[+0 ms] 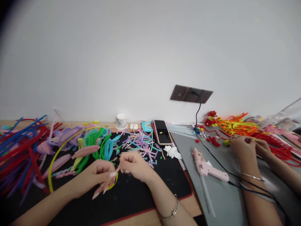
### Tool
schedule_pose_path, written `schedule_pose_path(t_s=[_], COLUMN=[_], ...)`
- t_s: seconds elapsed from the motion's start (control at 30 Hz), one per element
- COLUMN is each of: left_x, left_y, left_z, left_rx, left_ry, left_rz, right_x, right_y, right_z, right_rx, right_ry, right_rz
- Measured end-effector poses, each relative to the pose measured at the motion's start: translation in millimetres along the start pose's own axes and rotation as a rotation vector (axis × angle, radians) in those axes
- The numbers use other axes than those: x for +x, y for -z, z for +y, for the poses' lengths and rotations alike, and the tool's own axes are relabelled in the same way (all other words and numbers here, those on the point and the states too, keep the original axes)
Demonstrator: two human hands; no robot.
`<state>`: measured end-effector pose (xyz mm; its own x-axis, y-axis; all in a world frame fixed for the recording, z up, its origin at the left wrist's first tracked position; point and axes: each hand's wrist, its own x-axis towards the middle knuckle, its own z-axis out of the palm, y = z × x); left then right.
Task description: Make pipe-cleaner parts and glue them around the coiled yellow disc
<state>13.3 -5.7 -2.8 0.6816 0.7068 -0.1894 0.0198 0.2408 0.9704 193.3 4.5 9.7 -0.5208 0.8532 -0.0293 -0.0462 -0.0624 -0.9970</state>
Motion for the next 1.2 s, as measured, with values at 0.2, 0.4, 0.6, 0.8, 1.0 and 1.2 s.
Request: schedule_pose_path(t_s=[0.2, 0.4, 0.6, 0.8, 1.0, 1.2], left_x=[-2, -4, 4, 7, 7, 6], left_y=[-0.1, 2.1, 1.5, 1.8, 0.3, 1.3], left_z=[1, -4, 5, 6, 3, 4], left_rx=[0.718, 0.924, 0.343, 0.222, 0.012, -0.117], left_ry=[-0.394, -0.487, -0.272, -0.331, -0.268, -0.257], left_rz=[0.208, 0.226, 0.423, 0.508, 0.481, 0.46], right_x=[6, 5, 8, 5, 5, 4], right_y=[3, 6, 0, -8, -8, -1], right_z=[8, 8, 7, 8, 7, 8], right_rx=[0.41, 0.473, 0.135, -0.15, -0.087, -0.198], right_ry=[-0.309, -0.465, -0.089, 0.037, 0.056, 0.052], right_rz=[-0.028, -0.109, 0.207, 0.072, 0.08, 0.117])
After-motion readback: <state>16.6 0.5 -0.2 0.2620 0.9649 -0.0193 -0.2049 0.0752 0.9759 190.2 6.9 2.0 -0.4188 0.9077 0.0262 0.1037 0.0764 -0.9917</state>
